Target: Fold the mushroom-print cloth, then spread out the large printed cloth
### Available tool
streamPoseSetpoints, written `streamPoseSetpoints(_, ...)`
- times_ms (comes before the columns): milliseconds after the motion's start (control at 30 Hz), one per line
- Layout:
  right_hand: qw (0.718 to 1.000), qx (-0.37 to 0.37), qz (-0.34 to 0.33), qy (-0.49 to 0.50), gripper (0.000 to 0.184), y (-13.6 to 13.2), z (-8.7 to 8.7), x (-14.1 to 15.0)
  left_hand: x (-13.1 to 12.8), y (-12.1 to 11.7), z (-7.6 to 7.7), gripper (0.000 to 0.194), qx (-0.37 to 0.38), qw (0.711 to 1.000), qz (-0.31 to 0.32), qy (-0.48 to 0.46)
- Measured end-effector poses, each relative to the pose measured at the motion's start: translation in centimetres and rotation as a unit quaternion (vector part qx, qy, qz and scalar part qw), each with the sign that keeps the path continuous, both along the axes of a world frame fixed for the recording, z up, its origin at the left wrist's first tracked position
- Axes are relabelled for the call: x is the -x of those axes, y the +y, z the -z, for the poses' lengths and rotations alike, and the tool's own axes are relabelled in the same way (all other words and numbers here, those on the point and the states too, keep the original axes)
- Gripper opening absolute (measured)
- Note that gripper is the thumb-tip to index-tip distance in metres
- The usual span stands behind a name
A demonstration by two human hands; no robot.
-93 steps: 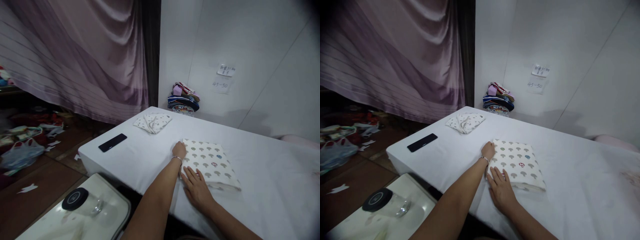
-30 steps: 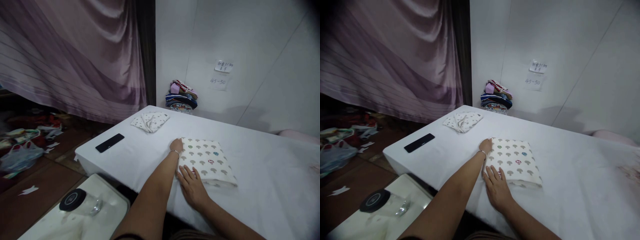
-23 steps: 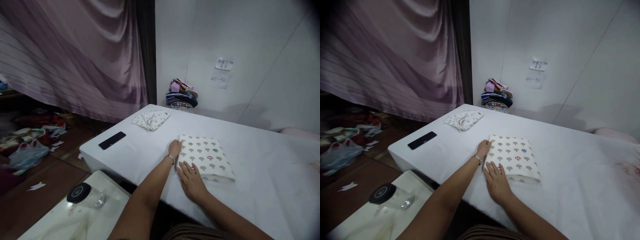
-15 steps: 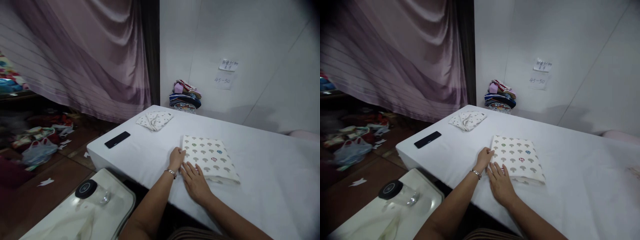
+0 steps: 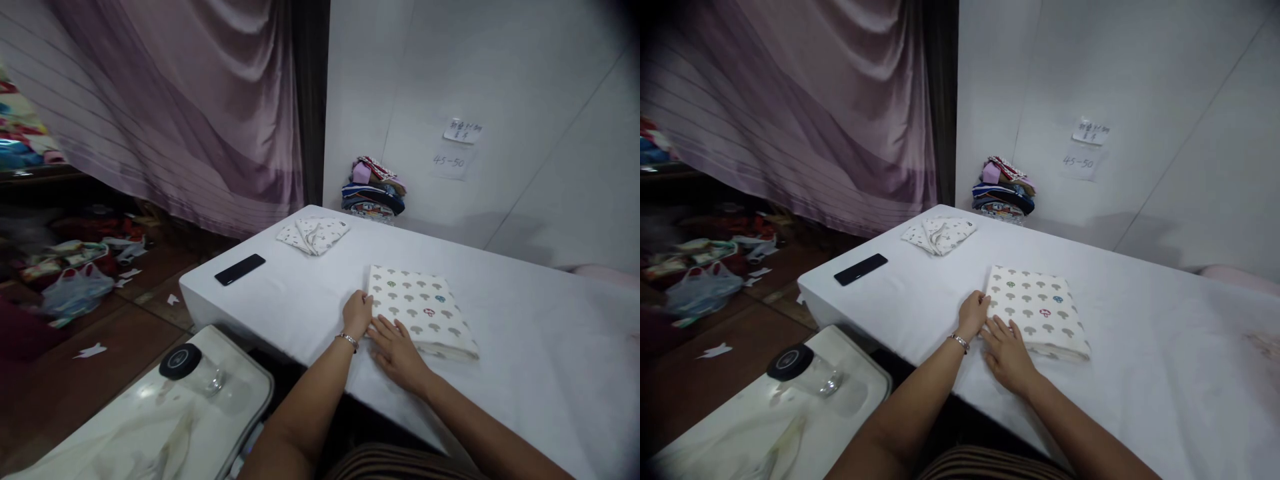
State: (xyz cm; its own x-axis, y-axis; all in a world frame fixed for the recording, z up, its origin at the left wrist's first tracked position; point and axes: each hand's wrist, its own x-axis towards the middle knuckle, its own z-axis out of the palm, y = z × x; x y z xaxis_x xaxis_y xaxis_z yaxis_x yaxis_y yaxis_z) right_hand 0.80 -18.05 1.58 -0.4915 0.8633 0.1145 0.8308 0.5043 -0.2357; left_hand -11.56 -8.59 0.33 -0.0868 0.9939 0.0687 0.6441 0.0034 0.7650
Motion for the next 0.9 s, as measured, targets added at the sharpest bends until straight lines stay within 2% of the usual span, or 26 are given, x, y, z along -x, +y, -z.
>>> streamPoseSetpoints(100,0.995,0.046,0.007,0.085,0.041,1.5,-1.5,-1.5,0.1,-0.1,0.0,0.019,0.002,1.000,0.005,0.007)
streamPoseSetpoints(167,0.992,0.031,0.036,0.115,0.040,2.9,-2.0,-2.5,0.1,-0.1,-0.1,0.020,0.000,1.000,0.010,0.014)
streamPoseSetpoints(300,0.997,-0.008,0.058,0.059,0.045,4.9,-1.4,-3.1,0.2,-0.3,-0.1,0.020,-0.009,1.000,0.018,0.024)
streamPoseSetpoints(400,0.998,-0.019,0.052,-0.037,0.048,4.9,-0.1,-2.3,0.2,-0.3,-0.1,0.020,-0.010,0.999,0.021,0.024)
streamPoseSetpoints(467,0.996,-0.030,0.058,-0.067,0.048,4.5,0.4,-1.7,0.2,-0.3,0.0,0.021,-0.010,0.999,0.025,0.023)
streamPoseSetpoints(567,0.997,-0.019,0.053,-0.054,0.048,4.1,0.1,-1.7,0.2,-0.3,-0.1,0.021,-0.014,0.999,0.026,0.022)
streamPoseSetpoints(733,0.998,0.009,0.062,-0.017,0.045,4.2,-1.4,-3.9,0.3,-0.2,-0.2,0.020,-0.018,0.999,0.029,0.029)
streamPoseSetpoints(900,0.993,-0.023,0.096,-0.068,0.046,3.7,-0.6,-5.2,0.3,-0.1,-0.1,0.020,-0.016,0.999,0.027,0.023)
